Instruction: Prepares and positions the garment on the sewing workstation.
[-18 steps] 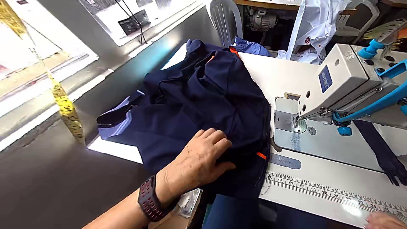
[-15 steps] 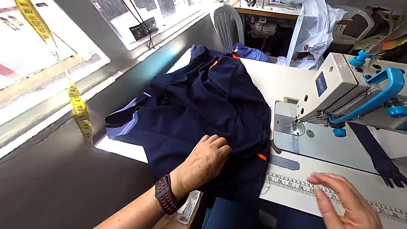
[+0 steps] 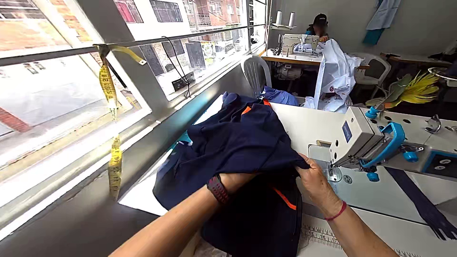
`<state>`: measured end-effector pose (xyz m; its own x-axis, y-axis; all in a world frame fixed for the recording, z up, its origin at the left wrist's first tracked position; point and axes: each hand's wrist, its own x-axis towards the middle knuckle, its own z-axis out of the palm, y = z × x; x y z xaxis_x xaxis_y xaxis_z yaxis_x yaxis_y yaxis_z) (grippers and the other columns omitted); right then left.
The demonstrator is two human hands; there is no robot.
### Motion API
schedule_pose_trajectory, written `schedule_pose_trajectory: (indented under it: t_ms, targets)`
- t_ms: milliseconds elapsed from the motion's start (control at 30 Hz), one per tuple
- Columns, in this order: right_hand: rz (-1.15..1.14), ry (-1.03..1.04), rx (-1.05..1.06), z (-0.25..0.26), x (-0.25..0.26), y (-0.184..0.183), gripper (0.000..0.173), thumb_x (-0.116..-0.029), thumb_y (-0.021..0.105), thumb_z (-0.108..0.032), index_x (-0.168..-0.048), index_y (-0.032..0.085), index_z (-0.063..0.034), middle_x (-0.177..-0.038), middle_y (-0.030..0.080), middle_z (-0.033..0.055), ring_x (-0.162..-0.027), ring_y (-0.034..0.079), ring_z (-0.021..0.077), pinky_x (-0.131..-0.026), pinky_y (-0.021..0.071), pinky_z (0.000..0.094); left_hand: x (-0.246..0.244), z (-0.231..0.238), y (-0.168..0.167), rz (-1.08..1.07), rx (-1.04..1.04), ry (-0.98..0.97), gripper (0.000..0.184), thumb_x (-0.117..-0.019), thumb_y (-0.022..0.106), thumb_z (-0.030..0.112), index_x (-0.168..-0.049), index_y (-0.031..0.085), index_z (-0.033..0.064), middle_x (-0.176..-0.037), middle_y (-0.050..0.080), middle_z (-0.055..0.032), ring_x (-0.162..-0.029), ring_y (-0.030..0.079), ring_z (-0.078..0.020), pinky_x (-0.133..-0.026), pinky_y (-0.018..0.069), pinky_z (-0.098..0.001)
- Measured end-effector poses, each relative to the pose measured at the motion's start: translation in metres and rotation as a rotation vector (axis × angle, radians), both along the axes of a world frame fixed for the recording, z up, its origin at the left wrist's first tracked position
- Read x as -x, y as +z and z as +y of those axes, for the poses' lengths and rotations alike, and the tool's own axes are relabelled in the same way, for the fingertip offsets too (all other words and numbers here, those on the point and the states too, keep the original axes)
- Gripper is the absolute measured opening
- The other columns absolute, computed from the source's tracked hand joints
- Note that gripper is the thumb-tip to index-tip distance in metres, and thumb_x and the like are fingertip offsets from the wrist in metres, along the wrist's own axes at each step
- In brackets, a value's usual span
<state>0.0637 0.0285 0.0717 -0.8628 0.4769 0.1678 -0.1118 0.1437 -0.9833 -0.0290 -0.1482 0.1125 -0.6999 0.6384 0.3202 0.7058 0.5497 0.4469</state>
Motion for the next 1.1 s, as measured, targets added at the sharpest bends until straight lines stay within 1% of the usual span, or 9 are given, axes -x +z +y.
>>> schedule_pose_trajectory:
  t_ms: [100, 200, 300, 467, 633, 800, 900, 1033, 1100]
  targets:
    - [0.000, 0.134, 0.522, -0.007, -0.006, 0.000, 0.022, -0.1068, 0.044, -0.007, -0.118, 0.061, 0.0020, -0.105, 0.073, 0.0071, -0.100, 0.071, 0.0110, -0.090, 0.0591, 0.0309, 0.075, 0.008, 0.059, 0.204, -0.093, -0.130, 0.021, -0.0943, 0.065, 0.006, -0.106, 0.069, -0.0108, -0.104, 0.070, -0.0253, -0.101, 0.066, -0.0322, -0.092, 0.0508, -0.0464]
    - [0.177, 0.430, 0.925, -0.021, -0.009, -0.013, 0.020, -0.0998, 0.058, -0.022, -0.113, 0.069, -0.0115, -0.106, 0.076, 0.0070, -0.102, 0.073, 0.0159, -0.092, 0.0606, 0.0368, 0.141, 0.103, 0.060, 0.732, -0.227, -0.519, 0.038, -0.0966, 0.061, 0.045, -0.100, 0.075, 0.0103, -0.090, 0.073, -0.0088, -0.085, 0.071, -0.0214, -0.075, 0.0582, -0.0440]
    - [0.351, 0.586, 1.033, -0.038, -0.013, -0.012, 0.026, -0.0935, 0.071, -0.032, -0.112, 0.075, -0.0132, -0.109, 0.077, 0.0072, -0.106, 0.073, 0.0165, -0.094, 0.0598, 0.0374, 0.075, 0.125, 0.121, 0.057, 0.567, -0.599, 0.046, -0.1037, 0.059, 0.039, -0.131, 0.067, 0.0032, -0.123, 0.069, -0.0205, -0.118, 0.064, -0.0354, -0.101, 0.0459, -0.0596]
    - [0.378, 0.491, 1.053, -0.034, -0.016, -0.004, 0.032, -0.0897, 0.077, -0.034, -0.112, 0.073, -0.0111, -0.109, 0.076, 0.0094, -0.104, 0.074, 0.0185, -0.091, 0.0615, 0.0386, 0.075, 0.043, 0.051, -0.474, -0.178, -0.513, 0.034, -0.1075, 0.050, 0.027, -0.108, 0.066, -0.0029, -0.089, 0.070, -0.0109, -0.079, 0.070, -0.0169, -0.073, 0.0602, -0.0374]
    - [0.549, 0.395, 0.995, -0.035, 0.013, 0.024, 0.035, -0.0895, 0.074, -0.040, -0.115, 0.074, -0.0152, -0.110, 0.076, 0.0060, -0.108, 0.072, 0.0156, -0.096, 0.0595, 0.0390, 0.078, -0.031, -0.026, -0.365, 0.112, -0.576, 0.101, -0.0689, 0.086, 0.056, -0.144, 0.050, -0.0008, -0.129, 0.066, -0.0178, -0.123, 0.062, -0.0278, -0.106, 0.0481, -0.0541]
    - [0.909, 0.430, 0.817, -0.027, 0.011, 0.082, 0.033, -0.0961, 0.062, -0.042, -0.111, 0.077, -0.0157, -0.106, 0.077, 0.0031, -0.105, 0.073, 0.0145, -0.092, 0.0609, 0.0374, 0.106, -0.041, -0.001, 0.100, 0.093, -0.048, 0.018, -0.0833, 0.074, 0.003, -0.100, 0.075, -0.0029, -0.102, 0.073, -0.0224, -0.108, 0.065, -0.0466, -0.092, 0.0430, -0.0717]
    - [0.941, 0.342, 0.794, -0.008, 0.017, 0.083, 0.035, -0.0936, 0.066, -0.044, -0.110, 0.075, -0.0149, -0.105, 0.077, 0.0046, -0.103, 0.074, 0.0153, -0.089, 0.0614, 0.0381, 0.103, -0.041, 0.021, 0.623, -0.253, 0.062, 0.020, -0.0701, 0.073, 0.015, -0.086, 0.072, 0.0022, -0.085, 0.072, -0.0154, -0.088, 0.070, -0.0396, -0.077, 0.0498, -0.0632]
    - [0.818, 0.296, 0.962, -0.006, 0.020, 0.061, 0.042, -0.0961, 0.063, -0.045, -0.111, 0.072, -0.0072, -0.105, 0.076, 0.0109, -0.103, 0.074, 0.0200, -0.091, 0.0614, 0.0413, 0.048, -0.051, 0.044, -0.364, 0.490, -0.432, 0.044, -0.0848, 0.082, 0.038, -0.081, 0.071, -0.0051, -0.073, 0.067, -0.0201, -0.070, 0.066, -0.0369, -0.069, 0.0515, -0.0604]
    - [0.789, 0.265, 0.940, -0.012, 0.016, 0.054, 0.041, -0.0986, 0.060, -0.046, -0.110, 0.071, -0.0079, -0.104, 0.076, 0.0097, -0.102, 0.074, 0.0187, -0.090, 0.0618, 0.0398, 0.061, -0.051, 0.040, -0.676, 0.282, -0.559, 0.047, -0.0960, 0.065, 0.044, -0.092, 0.074, -0.0019, -0.077, 0.072, -0.0085, -0.068, 0.068, -0.0176, -0.066, 0.0570, -0.0400]
